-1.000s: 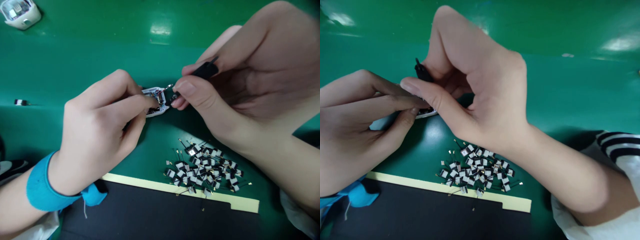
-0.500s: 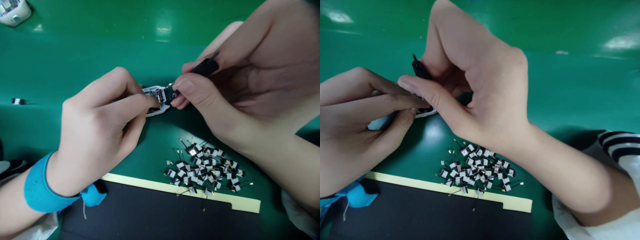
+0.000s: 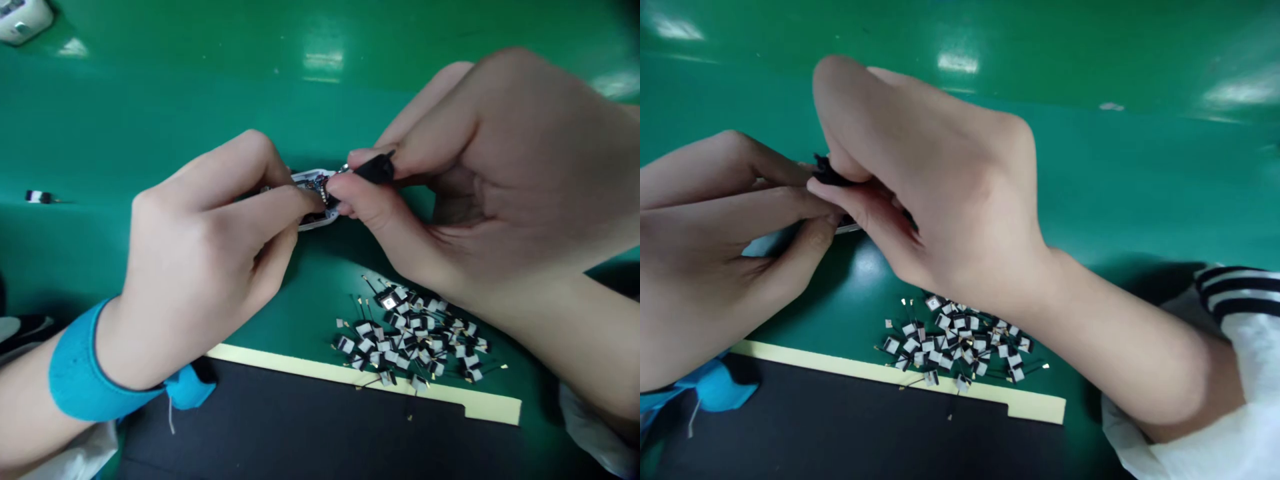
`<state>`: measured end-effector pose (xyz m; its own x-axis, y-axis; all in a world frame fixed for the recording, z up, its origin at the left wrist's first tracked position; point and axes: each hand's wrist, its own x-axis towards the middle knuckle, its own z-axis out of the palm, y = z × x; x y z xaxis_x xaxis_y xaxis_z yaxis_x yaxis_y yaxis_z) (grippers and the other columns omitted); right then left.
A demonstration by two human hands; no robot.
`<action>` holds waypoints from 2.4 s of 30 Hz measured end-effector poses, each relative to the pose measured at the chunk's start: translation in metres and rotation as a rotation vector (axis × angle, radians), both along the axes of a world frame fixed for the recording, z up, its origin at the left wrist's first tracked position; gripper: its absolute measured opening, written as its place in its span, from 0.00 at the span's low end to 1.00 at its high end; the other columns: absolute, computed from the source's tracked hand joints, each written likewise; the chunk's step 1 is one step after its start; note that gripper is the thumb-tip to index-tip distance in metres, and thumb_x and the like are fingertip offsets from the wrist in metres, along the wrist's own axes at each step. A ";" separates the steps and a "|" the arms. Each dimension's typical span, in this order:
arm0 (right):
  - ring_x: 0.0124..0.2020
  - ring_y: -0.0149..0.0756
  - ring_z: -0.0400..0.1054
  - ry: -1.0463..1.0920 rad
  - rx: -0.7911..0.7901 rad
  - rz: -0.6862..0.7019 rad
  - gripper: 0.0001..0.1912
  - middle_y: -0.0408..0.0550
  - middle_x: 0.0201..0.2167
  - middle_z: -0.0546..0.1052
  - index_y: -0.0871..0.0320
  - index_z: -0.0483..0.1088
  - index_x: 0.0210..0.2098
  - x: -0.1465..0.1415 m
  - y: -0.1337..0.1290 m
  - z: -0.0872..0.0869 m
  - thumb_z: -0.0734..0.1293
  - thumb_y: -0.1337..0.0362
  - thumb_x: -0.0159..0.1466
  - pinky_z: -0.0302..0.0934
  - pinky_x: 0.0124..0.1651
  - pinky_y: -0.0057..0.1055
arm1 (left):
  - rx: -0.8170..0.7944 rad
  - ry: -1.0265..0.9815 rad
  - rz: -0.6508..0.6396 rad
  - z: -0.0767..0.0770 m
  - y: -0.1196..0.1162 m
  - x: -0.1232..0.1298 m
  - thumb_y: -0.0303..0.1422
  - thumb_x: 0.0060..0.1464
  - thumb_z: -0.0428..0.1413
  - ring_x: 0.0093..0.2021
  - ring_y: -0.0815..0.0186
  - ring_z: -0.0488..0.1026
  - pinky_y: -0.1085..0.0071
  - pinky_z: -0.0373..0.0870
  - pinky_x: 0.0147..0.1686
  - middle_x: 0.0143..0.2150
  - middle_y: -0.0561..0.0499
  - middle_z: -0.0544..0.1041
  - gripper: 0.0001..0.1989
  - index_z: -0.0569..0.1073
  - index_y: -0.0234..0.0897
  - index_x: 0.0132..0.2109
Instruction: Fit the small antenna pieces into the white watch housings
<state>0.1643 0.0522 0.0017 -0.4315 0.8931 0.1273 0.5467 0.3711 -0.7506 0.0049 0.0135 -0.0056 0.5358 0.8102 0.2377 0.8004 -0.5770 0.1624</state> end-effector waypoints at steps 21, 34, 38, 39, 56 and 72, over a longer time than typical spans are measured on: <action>0.24 0.25 0.61 0.058 0.418 0.015 0.13 0.40 0.19 0.62 0.57 0.54 0.19 -0.001 -0.015 -0.023 0.63 0.68 0.56 0.52 0.23 0.25 | 0.052 -0.072 -0.020 -0.008 0.003 -0.005 0.29 0.55 0.44 0.31 0.70 0.67 0.74 0.60 0.27 0.30 0.53 0.69 0.11 0.70 0.37 0.30; 0.19 0.22 0.65 0.669 0.052 -0.148 0.12 0.38 0.22 0.65 0.58 0.56 0.22 0.009 -0.013 -0.028 0.64 0.65 0.56 0.64 0.19 0.20 | 0.018 -0.157 -0.102 -0.012 0.003 -0.010 0.25 0.53 0.47 0.37 0.66 0.69 0.70 0.69 0.36 0.33 0.51 0.70 0.09 0.71 0.37 0.37; 0.19 0.22 0.65 0.654 0.032 -0.136 0.11 0.38 0.22 0.65 0.58 0.57 0.22 0.009 -0.016 -0.027 0.65 0.65 0.56 0.64 0.20 0.20 | -0.006 -0.153 -0.092 -0.012 0.004 -0.010 0.26 0.53 0.47 0.37 0.66 0.69 0.69 0.69 0.36 0.33 0.51 0.70 0.08 0.71 0.37 0.37; 0.19 0.22 0.65 0.649 0.028 -0.138 0.12 0.38 0.22 0.64 0.58 0.56 0.22 0.008 -0.016 -0.026 0.65 0.65 0.55 0.64 0.20 0.20 | -0.015 -0.151 -0.088 -0.012 0.004 -0.009 0.27 0.53 0.47 0.37 0.66 0.69 0.69 0.69 0.36 0.33 0.51 0.70 0.08 0.70 0.38 0.37; 0.20 0.23 0.66 0.647 0.082 -0.101 0.14 0.38 0.21 0.64 0.58 0.53 0.21 0.009 -0.017 -0.030 0.66 0.67 0.54 0.64 0.20 0.20 | 0.028 -0.175 -0.065 -0.010 0.003 -0.008 0.26 0.52 0.49 0.36 0.65 0.70 0.69 0.70 0.33 0.32 0.50 0.71 0.08 0.72 0.38 0.36; 0.21 0.24 0.65 0.627 0.118 -0.095 0.13 0.40 0.23 0.64 0.58 0.53 0.22 0.009 -0.017 -0.029 0.65 0.70 0.55 0.64 0.20 0.21 | 0.001 -0.176 -0.057 -0.007 0.004 -0.007 0.26 0.51 0.49 0.36 0.65 0.70 0.68 0.68 0.32 0.33 0.50 0.71 0.09 0.72 0.41 0.37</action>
<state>0.1735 0.0352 -0.0272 -0.1626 0.8883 0.4295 0.0525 0.4425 -0.8952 -0.0024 0.0172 -0.0129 0.5308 0.7794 0.3327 0.7256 -0.6208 0.2967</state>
